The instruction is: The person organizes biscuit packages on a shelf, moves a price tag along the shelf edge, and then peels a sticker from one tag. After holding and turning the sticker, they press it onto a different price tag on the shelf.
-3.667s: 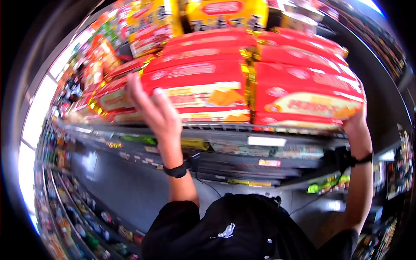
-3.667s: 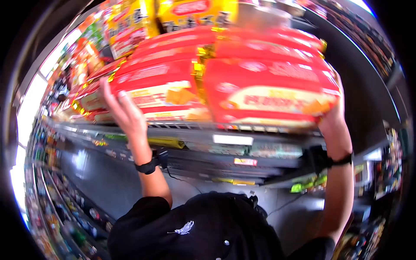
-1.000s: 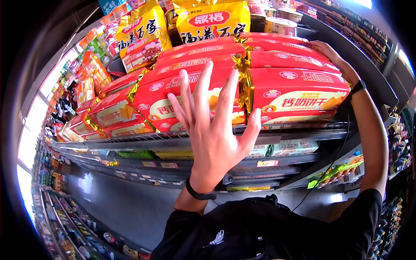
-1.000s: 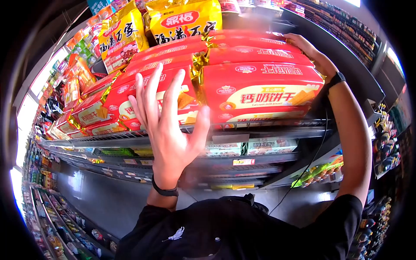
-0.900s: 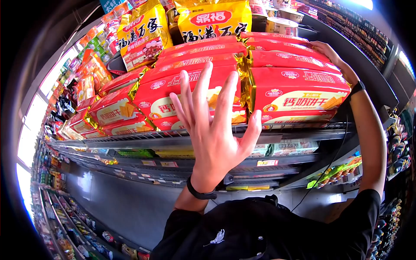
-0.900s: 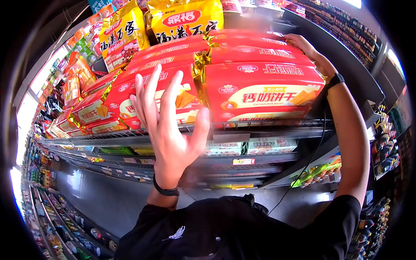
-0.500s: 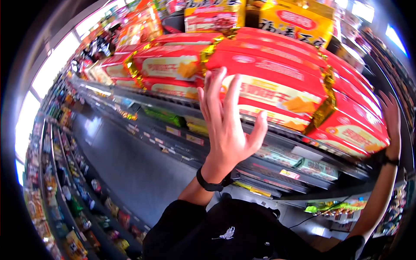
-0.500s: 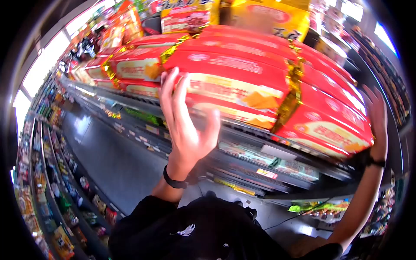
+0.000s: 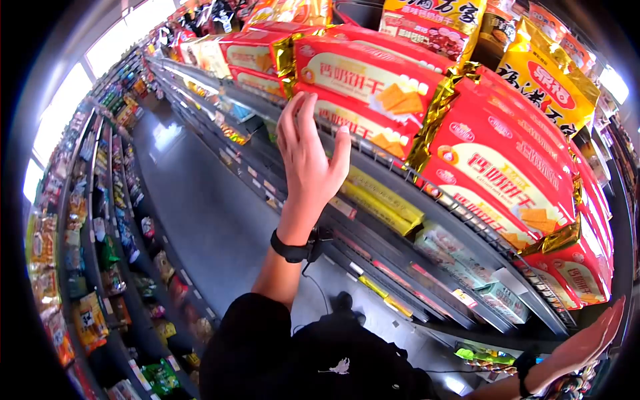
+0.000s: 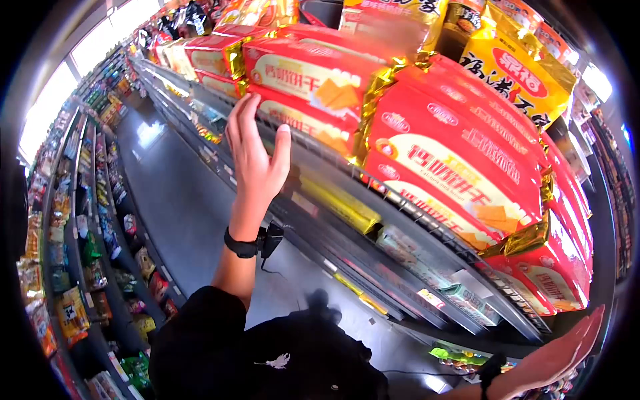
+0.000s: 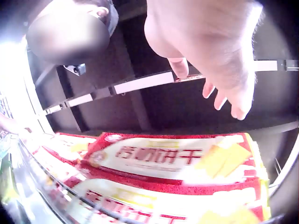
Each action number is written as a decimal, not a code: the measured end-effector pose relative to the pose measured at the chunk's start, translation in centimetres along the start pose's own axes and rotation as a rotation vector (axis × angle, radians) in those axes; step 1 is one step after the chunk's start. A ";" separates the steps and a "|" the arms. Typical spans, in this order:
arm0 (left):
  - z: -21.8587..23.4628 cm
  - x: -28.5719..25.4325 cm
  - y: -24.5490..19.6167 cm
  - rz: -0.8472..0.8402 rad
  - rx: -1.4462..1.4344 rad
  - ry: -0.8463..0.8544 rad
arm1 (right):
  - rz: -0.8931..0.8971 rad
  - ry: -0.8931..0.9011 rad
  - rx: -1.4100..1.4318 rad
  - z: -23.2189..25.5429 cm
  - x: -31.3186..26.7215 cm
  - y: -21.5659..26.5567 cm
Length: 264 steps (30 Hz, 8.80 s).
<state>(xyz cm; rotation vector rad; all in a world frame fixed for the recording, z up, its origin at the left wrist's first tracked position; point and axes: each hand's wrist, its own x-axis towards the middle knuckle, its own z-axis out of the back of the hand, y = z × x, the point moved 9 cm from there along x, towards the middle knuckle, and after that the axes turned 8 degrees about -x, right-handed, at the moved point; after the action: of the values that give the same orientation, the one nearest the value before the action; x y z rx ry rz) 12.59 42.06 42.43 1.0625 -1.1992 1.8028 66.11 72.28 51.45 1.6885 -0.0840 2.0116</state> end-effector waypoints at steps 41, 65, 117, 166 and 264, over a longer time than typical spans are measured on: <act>-14.1 19.8 1.8 -0.609 -0.173 1.780 | 0.144 0.268 -0.052 -37.8 -12.0 38.8; -13.8 21.4 5.2 -0.574 -0.179 1.555 | 0.137 0.286 0.014 -38.0 -11.2 38.2; -4.0 29.4 33.2 -0.604 -0.170 1.417 | -0.042 0.022 -0.116 -50.3 -11.6 55.2; 6.2 0.1 12.6 -0.273 -0.603 0.703 | 0.221 0.129 0.153 -4.2 -15.9 49.1; -8.1 -22.5 15.3 0.665 -1.109 0.669 | -0.907 0.387 0.468 -30.6 -37.3 24.5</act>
<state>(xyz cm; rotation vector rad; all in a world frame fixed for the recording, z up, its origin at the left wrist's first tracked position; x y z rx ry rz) 6.28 42.31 14.74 -0.5768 -1.8087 1.3132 31.94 49.48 16.29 1.1743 1.1438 1.6274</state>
